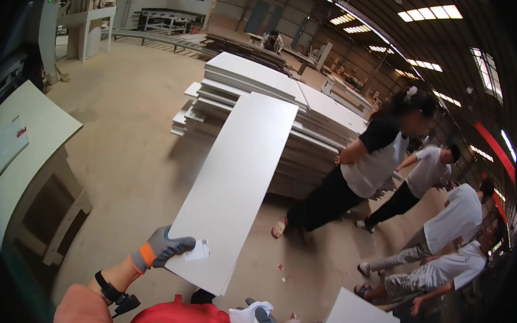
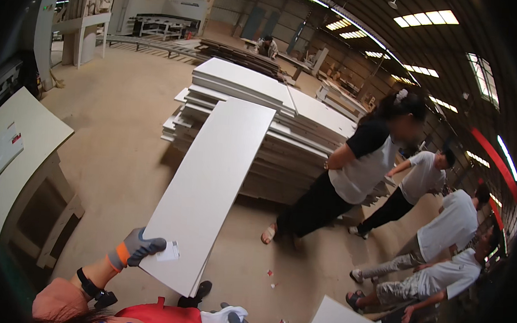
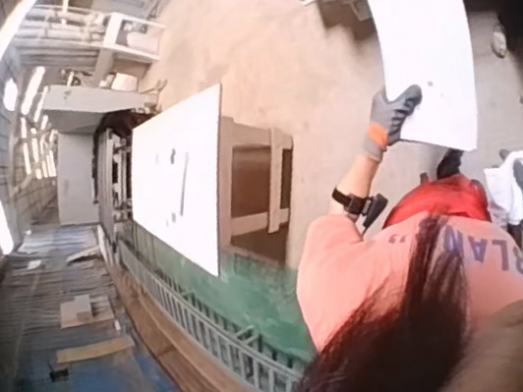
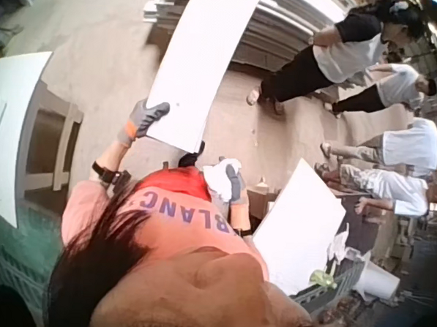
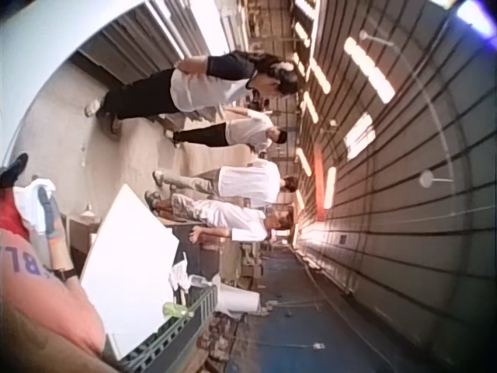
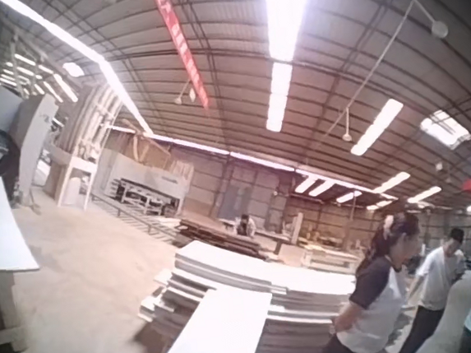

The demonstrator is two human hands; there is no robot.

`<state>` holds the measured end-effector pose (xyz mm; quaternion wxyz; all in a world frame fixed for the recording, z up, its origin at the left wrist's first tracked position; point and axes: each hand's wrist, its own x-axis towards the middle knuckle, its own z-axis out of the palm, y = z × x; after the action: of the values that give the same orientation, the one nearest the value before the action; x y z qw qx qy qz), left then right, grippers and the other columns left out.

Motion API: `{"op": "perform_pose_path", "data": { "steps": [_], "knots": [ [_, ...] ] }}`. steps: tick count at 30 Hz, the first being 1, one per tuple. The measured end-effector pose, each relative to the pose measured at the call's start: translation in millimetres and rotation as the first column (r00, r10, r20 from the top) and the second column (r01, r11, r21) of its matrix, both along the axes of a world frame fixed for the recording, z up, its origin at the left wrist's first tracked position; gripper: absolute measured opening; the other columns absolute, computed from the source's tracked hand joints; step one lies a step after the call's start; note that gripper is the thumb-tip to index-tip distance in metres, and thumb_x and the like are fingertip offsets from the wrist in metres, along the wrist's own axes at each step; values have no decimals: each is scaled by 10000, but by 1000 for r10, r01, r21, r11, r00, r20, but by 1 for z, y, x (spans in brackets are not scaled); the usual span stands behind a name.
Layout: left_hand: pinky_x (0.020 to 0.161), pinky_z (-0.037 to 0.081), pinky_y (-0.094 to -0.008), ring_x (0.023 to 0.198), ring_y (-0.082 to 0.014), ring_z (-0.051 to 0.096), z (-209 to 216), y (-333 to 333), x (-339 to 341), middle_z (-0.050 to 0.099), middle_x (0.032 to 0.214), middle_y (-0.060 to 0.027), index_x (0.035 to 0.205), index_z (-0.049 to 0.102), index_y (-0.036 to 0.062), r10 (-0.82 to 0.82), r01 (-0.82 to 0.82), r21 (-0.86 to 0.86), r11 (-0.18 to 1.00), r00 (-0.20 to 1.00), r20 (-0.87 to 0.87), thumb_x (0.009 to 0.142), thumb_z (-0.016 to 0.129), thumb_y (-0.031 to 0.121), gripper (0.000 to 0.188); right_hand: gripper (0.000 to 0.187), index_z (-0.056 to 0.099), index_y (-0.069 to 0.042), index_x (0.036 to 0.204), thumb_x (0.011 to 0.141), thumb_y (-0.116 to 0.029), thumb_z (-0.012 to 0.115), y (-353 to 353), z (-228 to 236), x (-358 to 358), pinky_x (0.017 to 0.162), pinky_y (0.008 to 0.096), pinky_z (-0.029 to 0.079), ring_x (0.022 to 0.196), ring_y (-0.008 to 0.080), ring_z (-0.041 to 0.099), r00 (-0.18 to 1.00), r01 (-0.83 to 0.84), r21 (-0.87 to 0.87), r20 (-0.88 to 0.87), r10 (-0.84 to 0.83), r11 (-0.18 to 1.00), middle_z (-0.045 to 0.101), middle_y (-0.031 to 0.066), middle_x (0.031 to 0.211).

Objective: Wiping down and cleaning white furniture panels in a workshop.

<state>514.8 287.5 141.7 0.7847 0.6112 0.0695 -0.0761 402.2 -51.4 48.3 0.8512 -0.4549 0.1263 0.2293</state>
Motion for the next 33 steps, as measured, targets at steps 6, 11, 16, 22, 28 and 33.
{"op": "perform_pose_path", "data": {
  "steps": [6, 11, 16, 22, 28, 33],
  "knots": [
    [689, 528, -242, 777, -91, 628, 3, -10, 184, 652, 916, -2, 994, 657, 25, -67, 76, -214, 974, 997, 47, 918, 645, 145, 143, 546, 502, -49, 1343, 951, -420, 583, -45, -16, 136, 911, 366, 502, 1062, 227, 594, 966, 255, 106, 20, -259, 961, 611, 72, 1179],
    [793, 592, -316, 945, -143, 667, 31, -31, 346, 671, 1108, -77, 1204, 587, -13, -52, 65, -265, 962, 997, 56, 913, 692, 277, 424, 528, 516, -67, 1327, 946, -425, 589, -75, -7, 219, 910, 368, 500, 1053, 227, 593, 934, 355, 138, -9, -357, 925, 611, 66, 1172],
    [884, 524, -269, 1004, -122, 643, 71, -52, 496, 666, 1178, -48, 1290, 573, 21, -151, 87, 242, 966, 954, 260, 952, 626, 365, 485, 510, 529, -84, 1311, 941, -430, 596, -91, -3, 284, 908, 369, 498, 1044, 226, 592, 881, 474, 158, -76, -468, 866, 610, 60, 1166],
    [1066, 402, -313, 1251, -235, 548, 37, -13, 694, 557, 1383, -102, 1436, 454, 147, -395, 15, 692, 721, 830, 393, 891, 681, 303, 611, 489, 545, -105, 1291, 935, -435, 603, -84, -22, 345, 906, 371, 495, 1033, 226, 591, 817, 576, 164, -150, -557, 801, 610, 52, 1157],
    [1099, 381, -337, 1334, -279, 460, 42, -13, 833, 444, 1480, -117, 1452, 431, 148, -439, 102, 756, 647, 860, 260, 805, 652, 153, 684, 400, 580, -186, 1208, 908, -444, 639, -46, -11, 424, 888, 359, 489, 975, 208, 585, 826, 561, 188, -58, -561, 806, 613, 34, 1091],
    [1154, 281, -365, 1397, -285, 372, 33, -17, 937, 436, 1476, -163, 1462, 402, 111, -549, 5, 778, 628, 712, 439, 846, 726, 250, 710, 470, 559, -123, 1280, 929, -432, 606, -72, -114, 450, 914, 324, 492, 1028, 203, 589, 905, 288, 852, -93, -415, 438, 623, 51, 1127]
  ]
}}
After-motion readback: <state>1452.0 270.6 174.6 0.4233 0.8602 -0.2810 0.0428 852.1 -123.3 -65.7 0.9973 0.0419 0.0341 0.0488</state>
